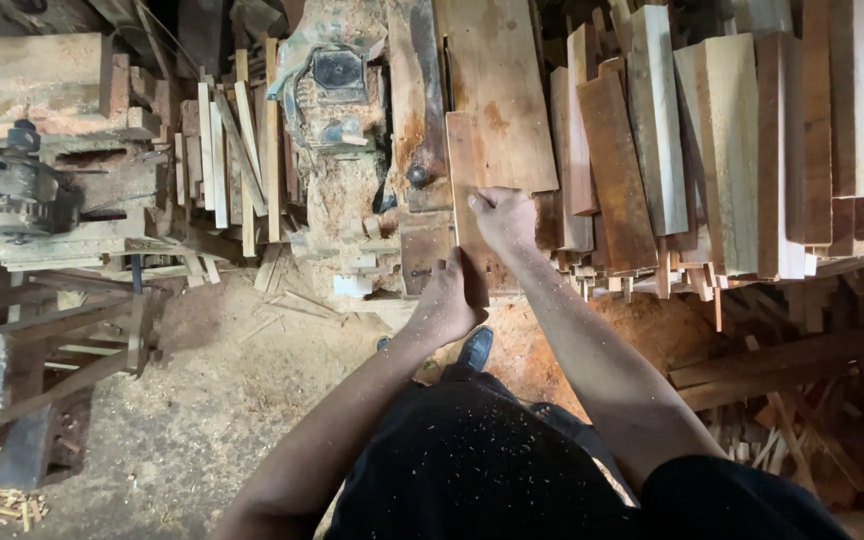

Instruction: Feeding thin wooden strips into a woodworking machine for processing

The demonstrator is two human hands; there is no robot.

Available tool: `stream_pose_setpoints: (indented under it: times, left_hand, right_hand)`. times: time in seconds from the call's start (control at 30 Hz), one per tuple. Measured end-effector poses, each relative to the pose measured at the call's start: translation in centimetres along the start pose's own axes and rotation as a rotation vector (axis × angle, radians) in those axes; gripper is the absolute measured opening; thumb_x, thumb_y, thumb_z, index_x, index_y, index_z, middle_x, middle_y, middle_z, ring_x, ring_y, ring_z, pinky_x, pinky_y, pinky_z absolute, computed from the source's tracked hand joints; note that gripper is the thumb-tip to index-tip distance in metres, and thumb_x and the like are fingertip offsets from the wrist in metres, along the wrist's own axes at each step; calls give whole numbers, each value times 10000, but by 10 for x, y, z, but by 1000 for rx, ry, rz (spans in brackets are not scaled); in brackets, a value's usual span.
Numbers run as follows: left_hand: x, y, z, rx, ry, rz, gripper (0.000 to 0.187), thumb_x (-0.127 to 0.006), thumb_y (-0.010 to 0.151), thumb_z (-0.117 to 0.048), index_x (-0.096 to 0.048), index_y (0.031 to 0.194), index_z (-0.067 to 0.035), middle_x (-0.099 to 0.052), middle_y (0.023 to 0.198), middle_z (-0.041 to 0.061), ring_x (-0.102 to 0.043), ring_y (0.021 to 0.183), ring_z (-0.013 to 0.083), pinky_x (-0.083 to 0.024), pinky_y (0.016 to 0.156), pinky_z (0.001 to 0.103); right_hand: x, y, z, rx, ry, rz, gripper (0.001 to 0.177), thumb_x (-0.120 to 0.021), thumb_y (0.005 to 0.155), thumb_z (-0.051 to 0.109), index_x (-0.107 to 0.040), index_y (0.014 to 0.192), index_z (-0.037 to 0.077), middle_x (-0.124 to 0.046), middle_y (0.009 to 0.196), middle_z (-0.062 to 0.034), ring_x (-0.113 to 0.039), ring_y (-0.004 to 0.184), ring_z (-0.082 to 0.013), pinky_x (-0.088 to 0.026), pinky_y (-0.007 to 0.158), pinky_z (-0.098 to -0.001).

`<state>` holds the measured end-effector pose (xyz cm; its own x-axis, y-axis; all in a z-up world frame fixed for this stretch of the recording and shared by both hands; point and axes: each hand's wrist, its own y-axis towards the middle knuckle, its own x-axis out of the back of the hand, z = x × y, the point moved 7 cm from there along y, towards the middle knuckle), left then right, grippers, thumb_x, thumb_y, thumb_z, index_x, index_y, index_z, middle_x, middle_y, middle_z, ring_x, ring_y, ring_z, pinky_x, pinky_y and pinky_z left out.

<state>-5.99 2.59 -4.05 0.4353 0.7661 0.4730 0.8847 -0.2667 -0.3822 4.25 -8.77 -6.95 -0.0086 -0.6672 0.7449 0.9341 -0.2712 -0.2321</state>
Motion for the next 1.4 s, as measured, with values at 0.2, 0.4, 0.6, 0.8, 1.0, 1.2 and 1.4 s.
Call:
stream_pose_setpoints:
  times: [0.2,0.4,0.6,0.8,1.0,1.2,1.4]
  left_hand:
    - [9,-10,2,-73,130,-33,770,-786,681,31,-350,1313,91,-503,1175,355,-621,1053,618,-592,896,590]
    - [-5,15,21,-44,142,0,716,-754,707,3,-375,1310,79,-544,1157,317,-656,1034,577,-604,847,566]
    - [-13,36,39,-51,128,5,719,-757,715,8,-376,1320,78,-542,1164,327,-642,1061,573,-606,850,569]
    - [-44,88,99,-76,113,-12,669,-692,739,23,-377,1327,80,-539,1163,319,-646,1050,571,-612,812,551]
    - [18,36,23,-76,89,-12,637,-650,732,34,-380,1308,64,-541,1142,327,-643,1024,585,-604,759,557]
    - [-57,106,118,-63,119,-1,716,-685,739,31,-360,1375,83,-539,1181,324,-639,1048,583,-599,831,575]
    - [36,43,8,-40,176,-19,831,-731,719,8,-344,1452,58,-548,1194,278,-665,1042,555,-603,843,578]
  right_hand:
    - [-2,9,-6,-22,-3,25,279,-726,861,465,-805,1089,324,-797,987,7,-754,998,-287,-616,892,-465]
    - [-1,10,3,29,67,-11,253,-735,864,388,-813,1075,274,-796,980,-39,-745,995,-350,-603,889,-517]
    - [0,18,12,63,21,-30,250,-740,861,385,-815,1070,270,-795,960,-44,-750,978,-353,-600,879,-535]
    - [-3,36,6,69,31,-41,241,-753,857,372,-816,1064,266,-795,974,-56,-742,998,-370,-598,885,-527]
    - [-21,65,-12,69,-31,-54,221,-749,853,445,-809,1042,347,-791,942,-6,-750,965,-335,-613,850,-518]
    - [-19,74,-4,73,-10,-39,235,-738,861,412,-813,1051,296,-794,966,-23,-746,979,-345,-614,863,-522]
    - [-25,89,-3,73,-41,-46,234,-716,866,422,-811,1052,317,-793,954,-11,-753,964,-331,-618,871,-505]
